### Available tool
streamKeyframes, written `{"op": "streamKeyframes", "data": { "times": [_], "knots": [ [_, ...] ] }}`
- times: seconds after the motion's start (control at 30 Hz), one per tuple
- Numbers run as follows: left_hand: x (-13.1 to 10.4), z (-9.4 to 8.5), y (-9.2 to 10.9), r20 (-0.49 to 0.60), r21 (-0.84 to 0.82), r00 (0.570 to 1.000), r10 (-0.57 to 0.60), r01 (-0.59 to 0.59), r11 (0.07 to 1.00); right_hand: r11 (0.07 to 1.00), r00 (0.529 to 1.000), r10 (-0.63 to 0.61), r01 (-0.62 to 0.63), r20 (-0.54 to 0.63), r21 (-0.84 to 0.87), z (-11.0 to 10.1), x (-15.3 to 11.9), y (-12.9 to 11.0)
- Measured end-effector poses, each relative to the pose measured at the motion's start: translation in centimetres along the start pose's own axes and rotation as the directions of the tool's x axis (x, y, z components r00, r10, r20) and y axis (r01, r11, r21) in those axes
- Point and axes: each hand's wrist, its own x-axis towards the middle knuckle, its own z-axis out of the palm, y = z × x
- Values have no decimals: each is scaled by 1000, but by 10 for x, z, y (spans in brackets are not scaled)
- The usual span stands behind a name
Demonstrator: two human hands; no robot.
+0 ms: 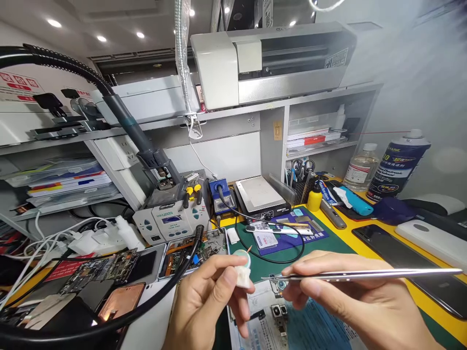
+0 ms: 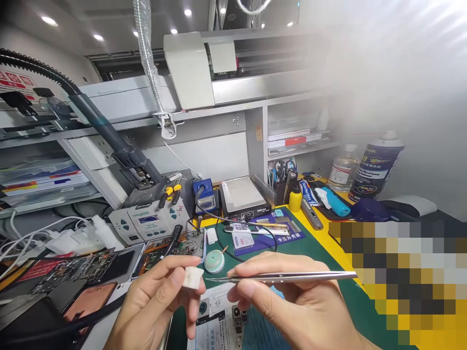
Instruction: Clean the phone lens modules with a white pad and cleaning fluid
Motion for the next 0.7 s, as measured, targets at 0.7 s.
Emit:
{"op": "streamKeyframes", "data": {
  "times": [0.7],
  "knots": [
    [1,-3,-7,125,128,979,-159,143,981,997,996,-13,19,84,-76,1,2,12]
  ]
}}
